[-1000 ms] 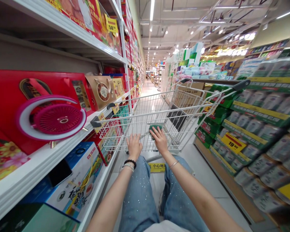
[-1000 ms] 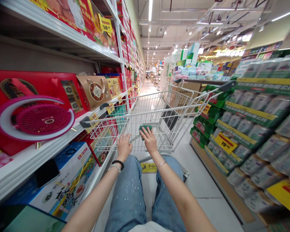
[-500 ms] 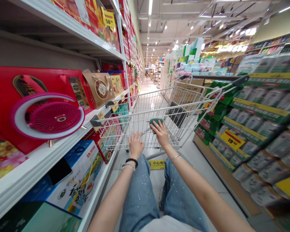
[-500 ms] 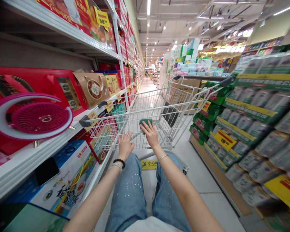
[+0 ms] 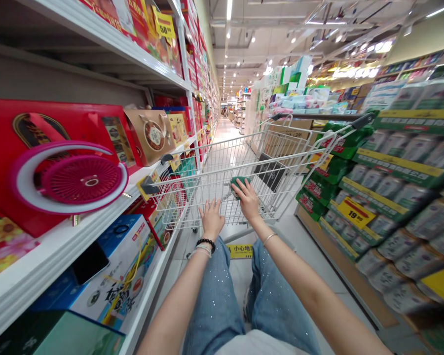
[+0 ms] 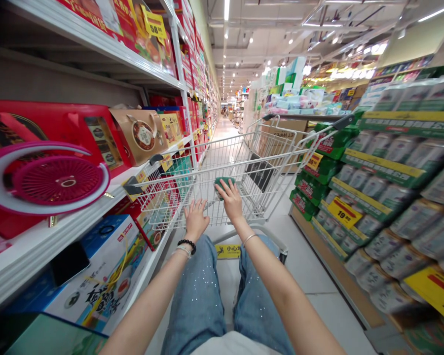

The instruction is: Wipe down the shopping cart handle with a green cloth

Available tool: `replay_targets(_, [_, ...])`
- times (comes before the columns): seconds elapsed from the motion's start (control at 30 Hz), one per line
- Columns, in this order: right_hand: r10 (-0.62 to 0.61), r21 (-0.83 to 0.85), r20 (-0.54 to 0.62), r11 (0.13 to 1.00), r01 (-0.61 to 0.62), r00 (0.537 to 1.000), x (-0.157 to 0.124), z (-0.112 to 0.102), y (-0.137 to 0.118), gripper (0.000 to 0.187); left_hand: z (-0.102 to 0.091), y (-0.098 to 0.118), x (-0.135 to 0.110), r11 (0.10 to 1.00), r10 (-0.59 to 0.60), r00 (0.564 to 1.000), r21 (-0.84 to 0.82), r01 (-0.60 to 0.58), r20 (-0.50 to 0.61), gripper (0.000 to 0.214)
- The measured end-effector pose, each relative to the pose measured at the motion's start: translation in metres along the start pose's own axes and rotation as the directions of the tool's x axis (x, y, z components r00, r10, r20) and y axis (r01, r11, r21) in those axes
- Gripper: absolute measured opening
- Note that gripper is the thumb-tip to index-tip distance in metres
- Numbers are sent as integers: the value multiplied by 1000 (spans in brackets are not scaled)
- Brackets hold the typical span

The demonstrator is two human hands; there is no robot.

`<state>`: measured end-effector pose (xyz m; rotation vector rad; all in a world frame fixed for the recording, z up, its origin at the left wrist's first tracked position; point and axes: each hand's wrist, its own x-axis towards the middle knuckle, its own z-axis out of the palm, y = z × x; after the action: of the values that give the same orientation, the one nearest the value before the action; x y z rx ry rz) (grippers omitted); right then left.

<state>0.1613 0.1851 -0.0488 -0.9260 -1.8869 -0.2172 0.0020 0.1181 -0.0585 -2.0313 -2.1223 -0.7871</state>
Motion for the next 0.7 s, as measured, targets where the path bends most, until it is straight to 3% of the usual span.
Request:
replay_targets(0.17, [-21,6,88,1000,21,996,-36,20,5,68,0,2,1,1000,14,1000,-1,-14,9,67])
replay_targets(0.27, [-40,39,107,999,36,993,-52,21,7,70,2,4,1,1000,28,1000,1,-28,-9,67])
replay_targets(0.47, [23,125,16,992,-25,1000,-25,0,22,70,4,7,0,999,32,999,-34,-32,-15,66])
replay_targets(0.57, [15,148,71,989,-26,997,-19,-12,34,60,2,10,0,999,24,1000,-41,-24,1,65])
replay_targets(0.7, [34,183,130,981,-58,991,-32,-23,48,48,-2,13,1,999,14,1000,-43,-14,19,64])
